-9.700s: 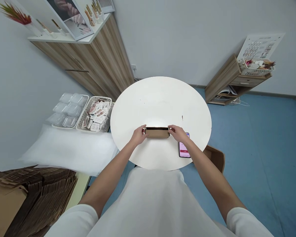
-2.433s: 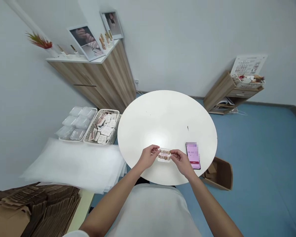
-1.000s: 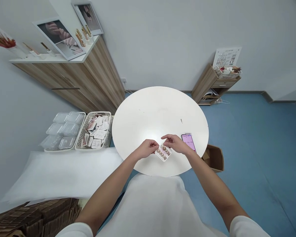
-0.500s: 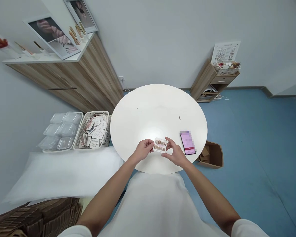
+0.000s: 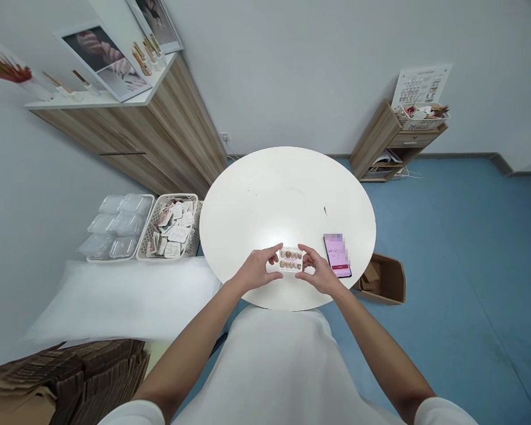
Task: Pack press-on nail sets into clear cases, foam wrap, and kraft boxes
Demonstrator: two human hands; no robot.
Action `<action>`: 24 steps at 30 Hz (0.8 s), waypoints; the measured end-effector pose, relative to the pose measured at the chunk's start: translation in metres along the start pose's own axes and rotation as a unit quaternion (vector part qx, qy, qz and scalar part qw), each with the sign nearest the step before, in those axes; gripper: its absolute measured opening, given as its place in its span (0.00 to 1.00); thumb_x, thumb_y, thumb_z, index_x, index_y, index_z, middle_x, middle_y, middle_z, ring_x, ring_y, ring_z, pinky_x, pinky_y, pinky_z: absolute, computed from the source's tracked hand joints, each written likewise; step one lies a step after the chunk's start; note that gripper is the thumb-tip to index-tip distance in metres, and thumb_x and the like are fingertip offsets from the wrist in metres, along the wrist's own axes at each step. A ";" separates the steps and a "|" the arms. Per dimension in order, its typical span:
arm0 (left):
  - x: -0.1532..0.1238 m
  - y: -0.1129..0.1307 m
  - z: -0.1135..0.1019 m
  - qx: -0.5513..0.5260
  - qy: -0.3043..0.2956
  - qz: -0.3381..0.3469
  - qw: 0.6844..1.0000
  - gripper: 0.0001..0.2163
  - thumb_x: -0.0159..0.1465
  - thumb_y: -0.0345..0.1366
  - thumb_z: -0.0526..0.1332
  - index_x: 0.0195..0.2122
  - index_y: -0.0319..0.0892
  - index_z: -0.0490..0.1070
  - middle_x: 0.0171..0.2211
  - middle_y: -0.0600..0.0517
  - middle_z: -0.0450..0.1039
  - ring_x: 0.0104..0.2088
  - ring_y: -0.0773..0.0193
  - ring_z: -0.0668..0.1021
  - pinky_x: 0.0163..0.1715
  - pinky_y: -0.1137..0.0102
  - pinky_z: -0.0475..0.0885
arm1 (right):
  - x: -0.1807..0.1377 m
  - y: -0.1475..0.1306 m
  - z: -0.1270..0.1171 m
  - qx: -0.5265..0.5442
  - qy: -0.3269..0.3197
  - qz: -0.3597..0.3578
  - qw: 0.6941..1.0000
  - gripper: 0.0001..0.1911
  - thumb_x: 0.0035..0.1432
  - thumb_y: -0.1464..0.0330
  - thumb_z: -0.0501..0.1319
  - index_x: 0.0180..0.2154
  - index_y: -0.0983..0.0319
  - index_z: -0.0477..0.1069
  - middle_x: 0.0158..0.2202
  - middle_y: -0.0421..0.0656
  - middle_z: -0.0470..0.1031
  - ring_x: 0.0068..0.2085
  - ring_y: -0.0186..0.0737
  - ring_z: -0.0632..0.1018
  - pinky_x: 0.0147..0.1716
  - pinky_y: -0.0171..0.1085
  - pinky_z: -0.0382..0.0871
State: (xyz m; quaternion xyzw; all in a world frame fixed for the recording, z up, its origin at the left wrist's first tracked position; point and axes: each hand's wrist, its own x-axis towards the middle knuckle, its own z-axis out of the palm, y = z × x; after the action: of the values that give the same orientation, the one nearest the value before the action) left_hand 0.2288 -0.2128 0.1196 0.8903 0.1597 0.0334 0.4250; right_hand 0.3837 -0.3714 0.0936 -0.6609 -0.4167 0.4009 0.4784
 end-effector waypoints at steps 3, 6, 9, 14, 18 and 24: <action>0.001 -0.004 0.013 -0.010 0.011 -0.011 1.000 0.31 0.52 0.38 0.62 0.56 0.47 0.53 0.34 0.53 0.68 0.32 0.67 0.70 0.34 0.69 0.67 | 0.000 0.008 -0.001 -0.003 -0.009 0.006 1.000 0.37 0.45 0.69 0.62 0.56 0.54 0.49 0.32 0.38 0.65 0.34 0.34 0.71 0.40 0.41 0.67; 0.000 -0.005 0.023 -0.025 0.021 -0.028 0.999 0.30 0.53 0.37 0.61 0.56 0.47 0.53 0.33 0.53 0.67 0.31 0.67 0.70 0.34 0.70 0.68 | -0.001 0.015 -0.005 -0.011 -0.020 0.010 1.000 0.39 0.46 0.68 0.61 0.57 0.54 0.46 0.33 0.38 0.65 0.34 0.34 0.71 0.40 0.41 0.68; -0.001 -0.005 0.027 -0.031 0.039 -0.049 0.998 0.30 0.53 0.37 0.61 0.56 0.47 0.53 0.33 0.54 0.67 0.31 0.67 0.70 0.35 0.69 0.68 | 0.002 0.020 -0.009 -0.036 -0.054 0.000 0.998 0.39 0.48 0.67 0.60 0.59 0.52 0.43 0.36 0.39 0.65 0.35 0.34 0.71 0.41 0.42 0.67; -0.007 -0.007 0.023 -0.043 0.069 -0.065 0.995 0.32 0.53 0.37 0.62 0.57 0.48 0.51 0.34 0.54 0.67 0.32 0.68 0.71 0.36 0.68 0.68 | 0.018 0.020 -0.009 -0.082 -0.083 -0.026 0.993 0.37 0.51 0.67 0.56 0.59 0.53 0.41 0.36 0.40 0.65 0.35 0.34 0.71 0.41 0.42 0.67; -0.016 -0.018 0.010 -0.050 0.098 -0.086 0.990 0.33 0.53 0.36 0.61 0.58 0.48 0.48 0.35 0.54 0.67 0.31 0.69 0.71 0.36 0.69 0.68 | 0.041 0.011 0.004 -0.094 -0.114 -0.030 0.989 0.36 0.52 0.67 0.56 0.59 0.53 0.41 0.36 0.41 0.65 0.35 0.35 0.71 0.39 0.42 0.68; -0.031 -0.056 -0.019 -0.061 0.132 -0.115 0.983 0.29 0.54 0.36 0.61 0.56 0.47 0.52 0.35 0.54 0.67 0.31 0.68 0.71 0.37 0.68 0.69 | 0.080 -0.003 0.042 -0.100 -0.136 -0.023 0.985 0.36 0.51 0.68 0.57 0.59 0.52 0.42 0.36 0.40 0.65 0.36 0.35 0.72 0.38 0.41 0.68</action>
State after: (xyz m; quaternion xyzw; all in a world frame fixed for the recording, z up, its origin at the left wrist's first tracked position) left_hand 0.1810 -0.1755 0.0906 0.8260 0.3134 0.1107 0.4552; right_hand 0.3704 -0.2835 0.0762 -0.6348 -0.5311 0.4325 0.3577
